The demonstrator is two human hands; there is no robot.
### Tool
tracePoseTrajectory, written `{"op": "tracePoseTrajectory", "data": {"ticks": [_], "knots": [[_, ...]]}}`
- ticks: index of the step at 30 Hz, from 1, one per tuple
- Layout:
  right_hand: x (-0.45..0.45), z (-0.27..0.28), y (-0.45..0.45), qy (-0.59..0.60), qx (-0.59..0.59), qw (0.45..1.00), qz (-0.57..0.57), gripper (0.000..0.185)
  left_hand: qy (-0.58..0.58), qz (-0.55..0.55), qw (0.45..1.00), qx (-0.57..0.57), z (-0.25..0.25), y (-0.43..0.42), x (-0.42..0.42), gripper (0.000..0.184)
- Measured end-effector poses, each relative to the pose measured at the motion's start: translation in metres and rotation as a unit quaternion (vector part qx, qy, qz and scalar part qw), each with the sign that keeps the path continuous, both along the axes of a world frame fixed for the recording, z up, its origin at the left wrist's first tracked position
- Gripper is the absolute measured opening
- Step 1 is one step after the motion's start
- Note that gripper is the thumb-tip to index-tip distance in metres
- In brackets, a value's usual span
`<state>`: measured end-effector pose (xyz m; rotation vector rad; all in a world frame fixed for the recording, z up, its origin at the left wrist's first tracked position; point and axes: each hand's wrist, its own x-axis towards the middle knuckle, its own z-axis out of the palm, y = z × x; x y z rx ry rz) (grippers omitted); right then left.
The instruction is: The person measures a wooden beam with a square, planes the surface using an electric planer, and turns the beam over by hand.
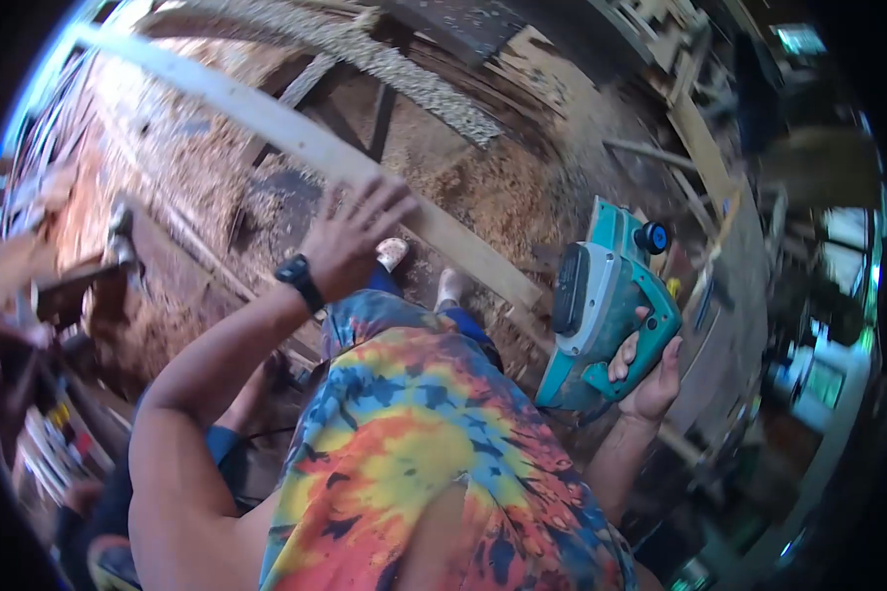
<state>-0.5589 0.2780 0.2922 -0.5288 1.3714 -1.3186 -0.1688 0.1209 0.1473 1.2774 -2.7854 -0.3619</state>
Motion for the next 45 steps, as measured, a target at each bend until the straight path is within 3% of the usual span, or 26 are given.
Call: {"op": "tracePoseTrajectory", "data": {"ticks": [3,4,5,7,10,12,14,16,18,20,23,25,26,27,29,30,33,36,45], "knots": [[-0.029,-0.013,-0.019,-0.015,-0.02,0.991,0.128,0.077,-0.073,0.273,0.955,-0.093,-0.025,0.013,0.033,0.08],[-0.032,-0.012,-0.024,-0.008,-0.022,0.986,0.165,0.08,-0.092,0.374,0.92,-0.069,-0.045,0.016,0.051,0.082],[-0.034,-0.011,-0.028,-0.002,-0.025,0.979,0.201,0.083,-0.088,0.522,0.836,0.145,-0.028,0.019,0.054,0.078],[-0.05,-0.014,-0.038,0.002,-0.022,0.952,0.304,0.083,-0.064,0.572,0.809,0.119,-0.069,0.056,0.078,0.063],[-0.06,-0.016,-0.043,0.043,-0.004,0.912,0.408,0.081,-0.166,0.518,0.814,0.202,-0.054,0.121,0.02,0.065],[-0.061,-0.016,-0.035,0.054,0.003,0.895,0.442,0.07,-0.142,0.5,0.793,0.319,-0.052,0.163,-0.023,0.063],[-0.063,-0.024,-0.034,0.068,0.005,0.877,0.475,0.065,-0.094,0.491,0.793,0.348,-0.107,0.213,-0.046,0.059],[-0.056,-0.021,-0.034,0.076,0.016,0.859,0.505,0.069,-0.086,0.486,0.775,0.395,-0.108,0.241,-0.078,0.058],[-0.055,-0.027,-0.027,0.052,0.026,0.853,0.518,0.063,-0.086,0.517,0.764,0.376,-0.105,0.261,-0.107,0.056],[-0.056,-0.032,-0.022,0.077,0.016,0.84,0.537,0.068,-0.064,0.514,0.792,0.324,-0.142,0.284,-0.125,0.052],[-0.061,-0.042,-0.017,0.081,0.017,0.839,0.538,0.073,-0.041,0.493,0.814,0.304,-0.144,0.281,-0.152,0.054],[-0.062,-0.04,-0.022,0.088,0.021,0.835,0.543,0.073,0.089,0.509,0.784,0.344,-0.244,0.292,-0.177,0.049],[-0.062,-0.039,-0.022,0.091,0.023,0.835,0.542,0.073,0.104,0.493,0.787,0.356,-0.248,0.288,-0.183,0.047],[-0.062,-0.039,-0.022,0.092,0.024,0.836,0.54,0.073,0.118,0.478,0.789,0.368,-0.25,0.284,-0.189,0.045],[-0.061,-0.039,-0.023,0.094,0.023,0.838,0.537,0.072,0.048,0.411,0.83,0.375,-0.15,0.243,-0.207,0.044],[-0.06,-0.039,-0.025,0.099,0.024,0.837,0.538,0.072,0.012,0.351,0.844,0.405,-0.132,0.231,-0.213,0.045],[-0.053,-0.037,-0.029,0.102,0.022,0.838,0.536,0.07,0.04,0.266,0.878,0.397,-0.156,0.221,-0.234,0.036],[-0.043,-0.034,-0.037,0.121,0.035,0.832,0.54,0.077,0.121,0.218,0.892,0.377,-0.176,0.213,-0.253,0.037],[0.002,-0.033,-0.069,0.114,0.038,0.839,0.531,0.071,0.309,0.102,0.903,0.279,-0.213,0.205,-0.308,0.043]]}}
